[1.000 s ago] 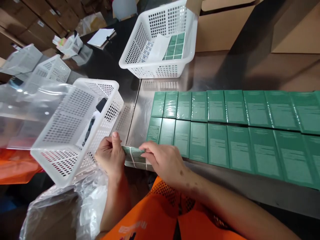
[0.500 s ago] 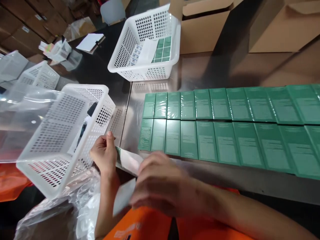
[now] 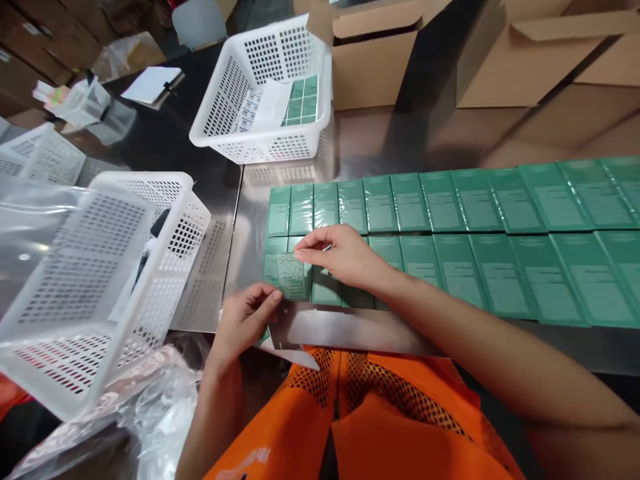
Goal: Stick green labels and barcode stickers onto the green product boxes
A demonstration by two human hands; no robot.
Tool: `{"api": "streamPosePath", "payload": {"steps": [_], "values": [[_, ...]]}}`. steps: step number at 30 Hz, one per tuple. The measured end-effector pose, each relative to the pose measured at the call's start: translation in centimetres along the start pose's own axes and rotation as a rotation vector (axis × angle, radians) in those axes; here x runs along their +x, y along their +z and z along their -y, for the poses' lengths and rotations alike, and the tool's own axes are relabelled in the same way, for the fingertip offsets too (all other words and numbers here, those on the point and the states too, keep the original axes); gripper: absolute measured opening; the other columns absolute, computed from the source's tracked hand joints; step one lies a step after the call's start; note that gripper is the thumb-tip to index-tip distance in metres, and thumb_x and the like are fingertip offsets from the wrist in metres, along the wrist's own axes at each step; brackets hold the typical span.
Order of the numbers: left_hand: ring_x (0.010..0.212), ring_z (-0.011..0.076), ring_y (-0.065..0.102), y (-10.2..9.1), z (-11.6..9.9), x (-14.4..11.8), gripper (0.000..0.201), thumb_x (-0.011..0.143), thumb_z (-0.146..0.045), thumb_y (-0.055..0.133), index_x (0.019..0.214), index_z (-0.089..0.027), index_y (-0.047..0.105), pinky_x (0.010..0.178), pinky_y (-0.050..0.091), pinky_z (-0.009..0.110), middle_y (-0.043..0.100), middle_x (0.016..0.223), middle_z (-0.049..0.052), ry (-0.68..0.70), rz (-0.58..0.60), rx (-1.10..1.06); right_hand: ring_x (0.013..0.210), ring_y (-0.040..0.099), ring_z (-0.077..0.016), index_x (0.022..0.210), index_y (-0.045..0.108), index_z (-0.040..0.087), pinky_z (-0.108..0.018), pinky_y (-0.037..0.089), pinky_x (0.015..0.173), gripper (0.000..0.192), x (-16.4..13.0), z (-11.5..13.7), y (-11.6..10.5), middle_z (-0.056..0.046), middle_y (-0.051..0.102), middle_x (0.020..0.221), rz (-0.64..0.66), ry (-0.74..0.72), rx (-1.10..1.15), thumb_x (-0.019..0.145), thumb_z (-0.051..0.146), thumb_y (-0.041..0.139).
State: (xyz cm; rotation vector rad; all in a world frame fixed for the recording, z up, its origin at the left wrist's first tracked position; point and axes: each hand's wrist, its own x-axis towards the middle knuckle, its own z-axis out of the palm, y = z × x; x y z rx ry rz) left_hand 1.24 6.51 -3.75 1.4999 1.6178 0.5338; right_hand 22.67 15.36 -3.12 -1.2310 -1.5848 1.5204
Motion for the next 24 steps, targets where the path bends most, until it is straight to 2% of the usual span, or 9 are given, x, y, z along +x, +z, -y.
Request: {"api": "streamPosePath", "payload": {"steps": [3,7,12,24], "values": [[0.052,0.0134,0.055,0.2,0.0,0.4,0.03,0.092,-0.044,0.053,0.074,-0.021,0.063,0.054,0.039,0.024,0.063,0.056,-0.002,-0.005,0.03,0.047,0.073,0.067,-0.0175,0.081,0.077,0.022,-0.031,0.049,0.069,0.015,0.1,-0.5,0.4,-0.001,0.075,0.078,-0.055,-0.013,-0.084,0.077,0.036,0.073],[0.052,0.014,0.053,0.4,-0.3,0.9,0.031,0.092,-0.041,0.051,0.068,-0.022,0.057,0.055,0.035,0.025,0.059,0.053,-0.002,0.001,0.056,0.154,0.074,0.066,-0.0174,0.08,0.077,0.023,-0.031,0.047,0.069,0.01,0.2,-1.2,0.7,0.0,0.075,0.082,-0.149,-0.058,-0.33,0.081,0.031,0.072],[0.052,0.0136,0.05,0.5,-0.7,1.5,0.032,0.09,-0.038,0.053,0.062,-0.021,0.054,0.054,0.03,0.025,0.054,0.052,-0.003,-0.013,0.056,0.228,0.074,0.062,-0.0169,0.081,0.076,0.024,-0.03,0.041,0.065,0.01,0.3,-1.8,1.2,-0.001,0.071,0.085,-0.168,-0.07,-0.543,0.086,0.03,0.07],[0.05,0.014,0.044,1.0,-1.9,2.3,0.029,0.086,-0.031,0.056,0.058,-0.022,0.054,0.056,0.027,0.026,0.048,0.049,-0.004,-0.101,0.05,0.347,0.075,0.061,-0.0186,0.08,0.07,0.023,-0.031,0.038,0.064,0.011,0.2,-2.1,1.9,-0.001,0.068,0.084,-0.167,-0.072,-0.687,0.089,0.029,0.068]]}}
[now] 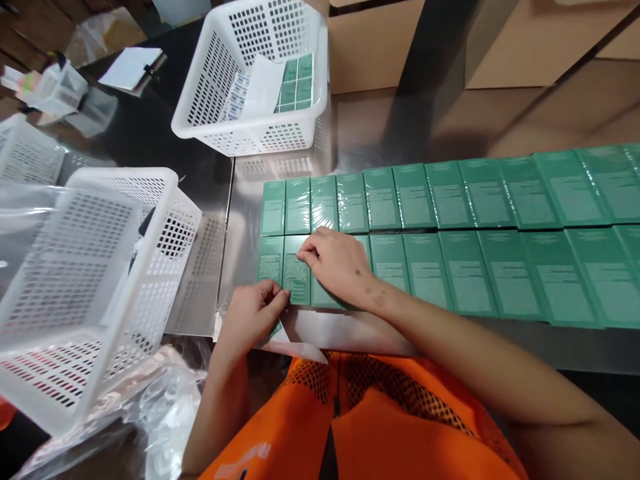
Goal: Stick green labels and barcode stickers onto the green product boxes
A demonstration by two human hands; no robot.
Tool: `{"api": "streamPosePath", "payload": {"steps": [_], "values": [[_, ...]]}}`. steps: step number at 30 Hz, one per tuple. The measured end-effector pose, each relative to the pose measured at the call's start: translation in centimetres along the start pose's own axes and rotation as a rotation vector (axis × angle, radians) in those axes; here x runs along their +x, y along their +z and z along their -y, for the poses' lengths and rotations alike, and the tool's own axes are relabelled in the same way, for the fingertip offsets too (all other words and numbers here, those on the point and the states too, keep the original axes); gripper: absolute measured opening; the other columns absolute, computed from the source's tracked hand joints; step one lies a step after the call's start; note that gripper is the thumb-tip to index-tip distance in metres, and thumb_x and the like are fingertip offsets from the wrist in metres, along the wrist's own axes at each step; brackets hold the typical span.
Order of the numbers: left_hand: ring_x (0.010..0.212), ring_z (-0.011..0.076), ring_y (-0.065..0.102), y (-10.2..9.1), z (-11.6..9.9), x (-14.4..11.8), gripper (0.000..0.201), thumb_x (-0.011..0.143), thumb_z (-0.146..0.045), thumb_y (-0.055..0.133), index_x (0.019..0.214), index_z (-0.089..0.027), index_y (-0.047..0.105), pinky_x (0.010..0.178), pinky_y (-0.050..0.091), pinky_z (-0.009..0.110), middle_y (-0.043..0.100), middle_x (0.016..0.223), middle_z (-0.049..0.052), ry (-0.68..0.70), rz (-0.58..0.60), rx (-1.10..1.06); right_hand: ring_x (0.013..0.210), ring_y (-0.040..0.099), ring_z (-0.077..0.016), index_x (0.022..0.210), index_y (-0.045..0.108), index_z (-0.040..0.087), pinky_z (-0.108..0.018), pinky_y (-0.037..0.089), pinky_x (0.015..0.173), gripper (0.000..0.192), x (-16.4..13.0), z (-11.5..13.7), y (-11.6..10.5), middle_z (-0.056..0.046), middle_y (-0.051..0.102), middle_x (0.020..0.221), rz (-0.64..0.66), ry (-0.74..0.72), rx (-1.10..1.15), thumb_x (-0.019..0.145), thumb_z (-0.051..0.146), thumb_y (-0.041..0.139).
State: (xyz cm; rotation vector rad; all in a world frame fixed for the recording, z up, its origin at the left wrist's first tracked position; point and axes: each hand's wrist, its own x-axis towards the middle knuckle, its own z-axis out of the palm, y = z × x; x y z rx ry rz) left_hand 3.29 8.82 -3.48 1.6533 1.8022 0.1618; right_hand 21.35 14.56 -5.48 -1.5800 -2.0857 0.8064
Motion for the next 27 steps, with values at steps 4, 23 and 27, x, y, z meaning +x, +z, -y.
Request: {"api": "streamPosePath", "payload": {"steps": [4,23,27], "values": [[0.05,0.0151,0.043,-0.3,-0.1,-0.1,0.033,0.086,-0.034,0.059,0.055,-0.022,0.052,0.054,0.023,0.027,0.045,0.048,-0.004,-0.025,0.008,0.087,0.074,0.061,-0.0199,0.1,0.06,0.022,-0.032,0.039,0.063,0.028,0.5,-0.2,0.2,-0.004,0.066,0.096,-0.1,0.037,0.022,0.079,0.029,0.076],[0.045,0.0105,0.05,-0.8,-0.3,-2.1,0.045,0.092,-0.059,0.05,0.072,-0.02,0.06,0.049,0.04,0.023,0.053,0.049,-0.005,-0.055,-0.968,-0.515,0.085,0.067,-0.0204,0.112,0.061,0.021,-0.034,0.051,0.079,0.028,-6.1,6.0,2.6,-0.003,0.073,0.092,-0.22,-0.38,0.385,0.089,0.032,0.072],[0.047,0.0124,0.058,-1.7,0.5,-3.3,0.046,0.089,-0.062,0.055,0.086,-0.018,0.068,0.048,0.042,0.022,0.062,0.051,-0.003,-0.002,-0.67,-0.841,0.077,0.069,-0.0164,0.107,0.066,0.023,-0.032,0.049,0.076,0.013,-5.5,6.0,2.8,0.001,0.076,0.087,-0.258,-0.389,0.335,0.094,0.023,0.065]]}}
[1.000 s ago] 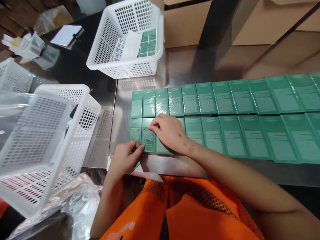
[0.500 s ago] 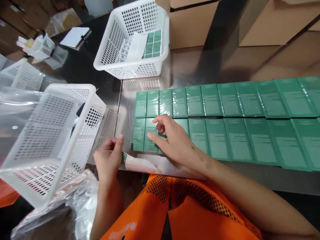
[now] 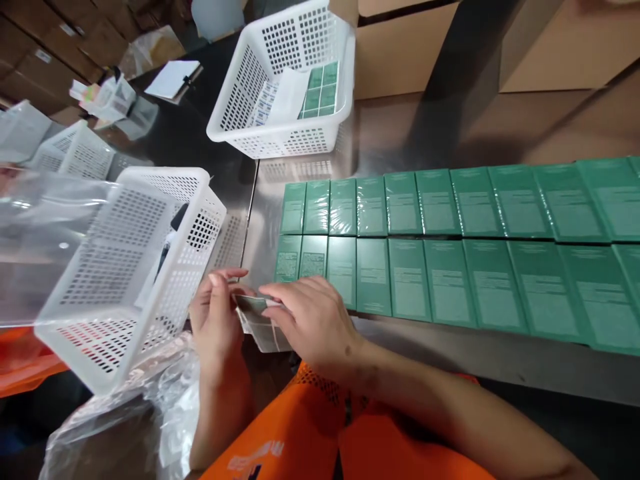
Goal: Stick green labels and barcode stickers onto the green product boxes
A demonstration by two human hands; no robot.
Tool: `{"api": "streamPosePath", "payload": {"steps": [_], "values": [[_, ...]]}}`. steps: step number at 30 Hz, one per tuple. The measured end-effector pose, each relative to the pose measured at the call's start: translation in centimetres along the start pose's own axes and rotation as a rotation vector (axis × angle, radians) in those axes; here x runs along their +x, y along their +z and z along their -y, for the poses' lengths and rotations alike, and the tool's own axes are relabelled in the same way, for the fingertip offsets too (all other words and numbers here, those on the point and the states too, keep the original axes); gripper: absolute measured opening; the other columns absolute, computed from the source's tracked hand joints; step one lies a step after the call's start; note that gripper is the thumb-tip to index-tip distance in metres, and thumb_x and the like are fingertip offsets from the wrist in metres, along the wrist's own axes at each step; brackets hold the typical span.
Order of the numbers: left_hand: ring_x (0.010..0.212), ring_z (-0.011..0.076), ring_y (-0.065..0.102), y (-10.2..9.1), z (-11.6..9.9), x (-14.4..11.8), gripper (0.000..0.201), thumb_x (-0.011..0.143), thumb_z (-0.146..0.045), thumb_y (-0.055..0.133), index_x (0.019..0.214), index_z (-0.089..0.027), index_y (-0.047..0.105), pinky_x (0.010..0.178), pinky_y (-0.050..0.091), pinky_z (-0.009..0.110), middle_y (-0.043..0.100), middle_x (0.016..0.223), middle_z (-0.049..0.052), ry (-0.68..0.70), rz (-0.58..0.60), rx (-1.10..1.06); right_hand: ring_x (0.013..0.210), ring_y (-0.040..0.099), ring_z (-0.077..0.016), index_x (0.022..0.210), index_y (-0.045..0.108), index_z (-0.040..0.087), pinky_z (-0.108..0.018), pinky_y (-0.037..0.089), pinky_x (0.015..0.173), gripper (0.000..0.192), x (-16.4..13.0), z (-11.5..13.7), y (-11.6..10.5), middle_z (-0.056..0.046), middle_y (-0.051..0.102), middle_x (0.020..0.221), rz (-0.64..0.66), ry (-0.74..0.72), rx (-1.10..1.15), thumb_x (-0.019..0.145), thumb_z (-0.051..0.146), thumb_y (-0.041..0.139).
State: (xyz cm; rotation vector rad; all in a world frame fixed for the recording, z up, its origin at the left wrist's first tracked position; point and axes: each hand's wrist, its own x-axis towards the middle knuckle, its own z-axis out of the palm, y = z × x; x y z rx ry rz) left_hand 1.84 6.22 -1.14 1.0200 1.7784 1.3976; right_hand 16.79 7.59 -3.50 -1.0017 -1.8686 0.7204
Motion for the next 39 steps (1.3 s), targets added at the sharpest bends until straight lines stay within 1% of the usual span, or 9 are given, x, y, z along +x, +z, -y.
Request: {"api": "streamPosePath", "payload": {"steps": [5,8,11,18,25,30,34,37,39], "values": [[0.068,0.0173,0.072,-2.3,-0.3,-0.1,0.034,0.085,-0.051,0.068,0.1,-0.02,0.074,0.067,0.054,0.026,0.077,0.077,0.004,-0.1,0.252,-0.198,0.08,0.072,-0.0146,0.106,0.067,0.023,-0.031,0.047,0.075,0.015,0.2,-0.3,0.2,0.001,0.079,0.095,-0.113,-0.112,-0.104,0.094,0.014,0.064],[0.077,0.0159,0.073,-2.8,-0.4,-0.2,0.026,0.084,-0.039,0.073,0.106,-0.024,0.075,0.075,0.055,0.025,0.078,0.085,0.002,-0.069,0.278,-0.209,0.088,0.071,-0.0181,0.107,0.07,0.021,-0.032,0.049,0.076,0.017,0.6,-0.2,0.3,-0.004,0.078,0.103,-0.198,-0.182,-0.224,0.09,0.015,0.069],[0.081,0.0148,0.073,-3.0,-0.4,-0.3,0.026,0.084,-0.033,0.075,0.108,-0.026,0.075,0.08,0.056,0.025,0.078,0.088,0.001,-0.049,0.281,-0.234,0.078,0.068,-0.0181,0.104,0.072,0.021,-0.033,0.047,0.069,0.017,0.9,0.1,0.4,-0.003,0.078,0.09,-0.268,-0.217,-0.301,0.088,0.017,0.073],[0.062,0.008,0.067,-3.7,-0.6,0.0,0.024,0.082,-0.029,0.077,0.106,-0.026,0.077,0.063,0.055,0.015,0.071,0.064,-0.004,-0.102,0.211,-0.241,0.091,0.069,-0.0181,0.106,0.07,0.021,-0.034,0.041,0.07,0.017,0.5,0.6,1.2,-0.001,0.077,0.11,-0.196,-0.264,-0.319,0.09,0.014,0.069],[0.086,0.017,0.074,-4.0,-0.8,0.0,0.033,0.079,-0.033,0.078,0.111,-0.025,0.075,0.082,0.059,0.027,0.08,0.091,0.005,-0.139,0.259,-0.239,0.118,0.06,-0.021,0.097,0.072,0.027,-0.037,0.034,0.078,0.021,0.0,0.3,2.1,-0.004,0.07,0.128,-0.1,-0.312,-0.415,0.098,0.018,0.054],[0.063,0.0093,0.068,-4.3,-0.6,0.5,0.033,0.075,-0.027,0.081,0.108,-0.024,0.076,0.063,0.055,0.018,0.075,0.071,-0.001,-0.184,0.153,-0.168,0.132,0.046,-0.0224,0.081,0.068,0.026,-0.04,0.031,0.091,0.016,-1.7,0.1,2.5,-0.004,0.063,0.137,-0.005,-0.391,-0.412,0.093,0.02,0.06],[0.048,0.004,0.053,-5.9,-0.2,2.9,0.035,0.067,-0.025,0.084,0.101,-0.022,0.078,0.05,0.045,0.012,0.064,0.055,-0.006,-0.237,0.073,-0.181,0.123,0.052,-0.0161,0.072,0.067,0.034,-0.038,0.033,0.1,0.021,-3.1,1.2,-0.7,0.016,0.071,0.118,0.061,-0.505,-0.133,0.085,0.018,0.065],[0.05,0.0067,0.054,-7.0,-0.2,5.1,0.036,0.06,-0.023,0.084,0.095,-0.021,0.079,0.051,0.045,0.016,0.062,0.054,-0.004,-0.267,0.128,-0.139,0.108,0.062,-0.0155,0.08,0.07,0.039,-0.037,0.041,0.095,0.019,-2.4,1.7,-5.7,0.012,0.074,0.103,0.202,-0.375,0.112,0.09,0.024,0.064],[0.053,0.0095,0.056,-6.8,-0.4,5.8,0.029,0.06,-0.024,0.08,0.089,-0.02,0.079,0.052,0.045,0.018,0.064,0.057,-0.002,-0.28,0.217,-0.057,0.098,0.066,-0.0183,0.09,0.07,0.034,-0.039,0.046,0.091,0.007,-1.0,1.2,-8.9,0.005,0.074,0.093,0.202,-0.268,0.172,0.093,0.034,0.064]]}}
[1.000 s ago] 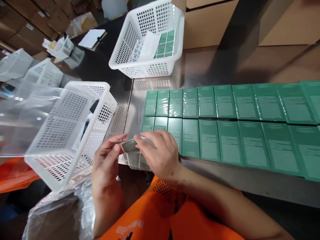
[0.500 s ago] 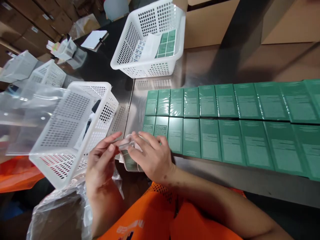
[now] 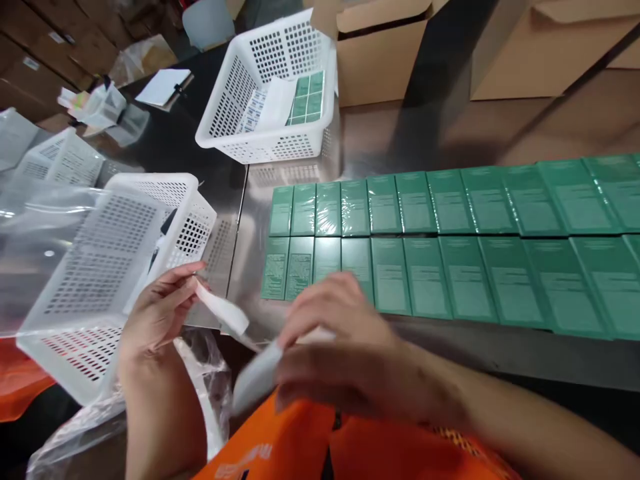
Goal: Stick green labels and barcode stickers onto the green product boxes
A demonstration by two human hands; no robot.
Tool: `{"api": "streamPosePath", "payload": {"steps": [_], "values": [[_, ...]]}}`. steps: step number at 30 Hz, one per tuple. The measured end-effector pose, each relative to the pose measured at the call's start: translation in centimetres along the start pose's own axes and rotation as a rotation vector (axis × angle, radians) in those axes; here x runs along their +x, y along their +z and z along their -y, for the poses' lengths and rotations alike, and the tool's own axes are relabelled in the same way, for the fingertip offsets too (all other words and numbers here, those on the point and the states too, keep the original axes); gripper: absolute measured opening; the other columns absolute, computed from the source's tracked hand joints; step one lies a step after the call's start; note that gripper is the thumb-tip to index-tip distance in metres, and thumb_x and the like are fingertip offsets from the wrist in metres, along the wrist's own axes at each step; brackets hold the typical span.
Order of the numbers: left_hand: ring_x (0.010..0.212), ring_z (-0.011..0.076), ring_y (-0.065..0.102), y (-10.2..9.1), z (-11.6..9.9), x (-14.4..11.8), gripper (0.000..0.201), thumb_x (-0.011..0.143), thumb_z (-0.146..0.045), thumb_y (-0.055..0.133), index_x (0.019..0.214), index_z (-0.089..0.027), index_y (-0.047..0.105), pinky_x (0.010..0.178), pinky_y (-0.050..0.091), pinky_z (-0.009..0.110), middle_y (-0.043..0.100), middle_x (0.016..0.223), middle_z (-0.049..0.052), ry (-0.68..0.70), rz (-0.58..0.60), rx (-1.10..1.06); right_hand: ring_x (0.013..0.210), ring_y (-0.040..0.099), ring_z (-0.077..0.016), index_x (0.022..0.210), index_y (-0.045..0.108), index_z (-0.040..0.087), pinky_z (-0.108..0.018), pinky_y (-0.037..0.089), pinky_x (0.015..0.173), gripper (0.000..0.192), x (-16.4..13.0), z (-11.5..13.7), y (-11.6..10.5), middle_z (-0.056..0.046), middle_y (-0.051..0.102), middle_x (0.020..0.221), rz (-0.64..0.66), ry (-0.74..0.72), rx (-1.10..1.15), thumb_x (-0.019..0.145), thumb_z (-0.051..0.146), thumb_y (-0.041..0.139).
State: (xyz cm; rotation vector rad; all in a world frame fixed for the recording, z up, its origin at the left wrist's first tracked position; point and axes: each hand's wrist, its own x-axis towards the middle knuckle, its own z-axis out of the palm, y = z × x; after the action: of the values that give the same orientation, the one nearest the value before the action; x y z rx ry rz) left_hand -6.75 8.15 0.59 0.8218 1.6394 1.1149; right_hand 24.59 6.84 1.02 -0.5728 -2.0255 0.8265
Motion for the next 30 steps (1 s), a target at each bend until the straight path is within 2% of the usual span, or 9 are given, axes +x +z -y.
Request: {"api": "streamPosePath", "payload": {"steps": [2,5,8,10,12,15,17,23,30], "values": [[0.049,0.0097,0.051,1.2,0.0,0.1,0.016,0.064,-0.025,0.072,0.078,-0.019,0.077,0.048,0.038,0.019,0.06,0.052,-0.002,-0.004,0.086,0.111,0.083,0.066,-0.0179,0.086,0.069,0.028,-0.036,0.049,0.08,0.011,0.9,-1.1,-2.6,0.003,0.073,0.082,-0.095,0.192,-0.035,0.092,0.036,0.065],[0.041,0.0091,0.037,4.7,0.8,-0.8,0.015,0.073,-0.029,0.062,0.069,-0.019,0.073,0.042,0.025,0.022,0.045,0.042,-0.006,0.035,0.26,0.317,0.068,0.062,-0.0167,0.078,0.069,0.024,-0.031,0.045,0.064,0.018,1.9,-4.0,-4.3,0.001,0.07,0.075,-0.153,0.556,-0.02,0.086,0.04,0.07],[0.047,0.0112,0.042,8.2,1.7,-2.2,0.023,0.085,-0.039,0.061,0.084,-0.02,0.074,0.047,0.028,0.024,0.052,0.05,-0.004,0.151,0.448,0.535,0.062,0.059,-0.0157,0.075,0.069,0.021,-0.03,0.043,0.057,0.022,2.2,-6.6,-4.1,0.0,0.068,0.07,-0.105,0.722,0.157,0.079,0.043,0.073],[0.05,0.0124,0.047,9.7,2.2,-2.8,0.029,0.088,-0.046,0.059,0.094,-0.021,0.074,0.05,0.031,0.024,0.055,0.053,-0.004,0.204,0.538,0.613,0.061,0.057,-0.015,0.074,0.069,0.021,-0.029,0.043,0.056,0.021,2.1,-7.6,-3.7,0.0,0.067,0.068,-0.09,0.747,0.197,0.078,0.041,0.073],[0.052,0.0134,0.052,10.5,2.6,-3.1,0.032,0.09,-0.049,0.058,0.09,-0.021,0.072,0.052,0.033,0.024,0.059,0.054,-0.003,0.197,0.593,0.642,0.062,0.057,-0.0147,0.073,0.069,0.021,-0.029,0.043,0.057,0.02,1.9,-8.0,-3.3,0.0,0.067,0.067,-0.072,0.748,0.166,0.078,0.039,0.073],[0.058,0.0154,0.06,11.2,3.1,-3.2,0.032,0.091,-0.046,0.056,0.074,-0.02,0.066,0.058,0.039,0.025,0.07,0.064,0.001,0.166,0.59,0.654,0.062,0.059,-0.0143,0.073,0.071,0.021,-0.029,0.043,0.058,0.016,1.6,-8.1,-2.7,0.001,0.067,0.066,-0.045,0.756,0.081,0.08,0.035,0.072],[0.061,0.0167,0.062,11.6,3.4,-3.2,0.033,0.092,-0.044,0.054,0.069,-0.021,0.062,0.061,0.04,0.026,0.072,0.066,0.002,0.143,0.567,0.674,0.061,0.06,-0.0141,0.073,0.072,0.022,-0.028,0.043,0.058,0.014,1.4,-8.3,-2.4,0.002,0.069,0.066,-0.034,0.77,-0.01,0.08,0.034,0.072],[0.056,0.0158,0.052,13.1,3.8,-2.9,0.035,0.089,-0.041,0.052,0.062,-0.02,0.06,0.056,0.033,0.027,0.063,0.057,0.001,0.075,0.553,0.821,0.065,0.06,-0.0139,0.07,0.073,0.022,-0.028,0.04,0.06,0.014,1.0,-9.5,-1.8,0.001,0.071,0.073,-0.017,0.733,-0.259,0.08,0.032,0.076],[0.054,0.0158,0.051,13.5,3.5,-2.4,0.036,0.086,-0.041,0.051,0.058,-0.02,0.06,0.055,0.032,0.028,0.061,0.053,0.001,0.006,0.582,0.824,0.066,0.06,-0.0142,0.072,0.074,0.023,-0.028,0.037,0.059,0.016,0.7,-10.2,-1.5,0.002,0.071,0.074,0.017,0.737,-0.333,0.083,0.036,0.075]]}}
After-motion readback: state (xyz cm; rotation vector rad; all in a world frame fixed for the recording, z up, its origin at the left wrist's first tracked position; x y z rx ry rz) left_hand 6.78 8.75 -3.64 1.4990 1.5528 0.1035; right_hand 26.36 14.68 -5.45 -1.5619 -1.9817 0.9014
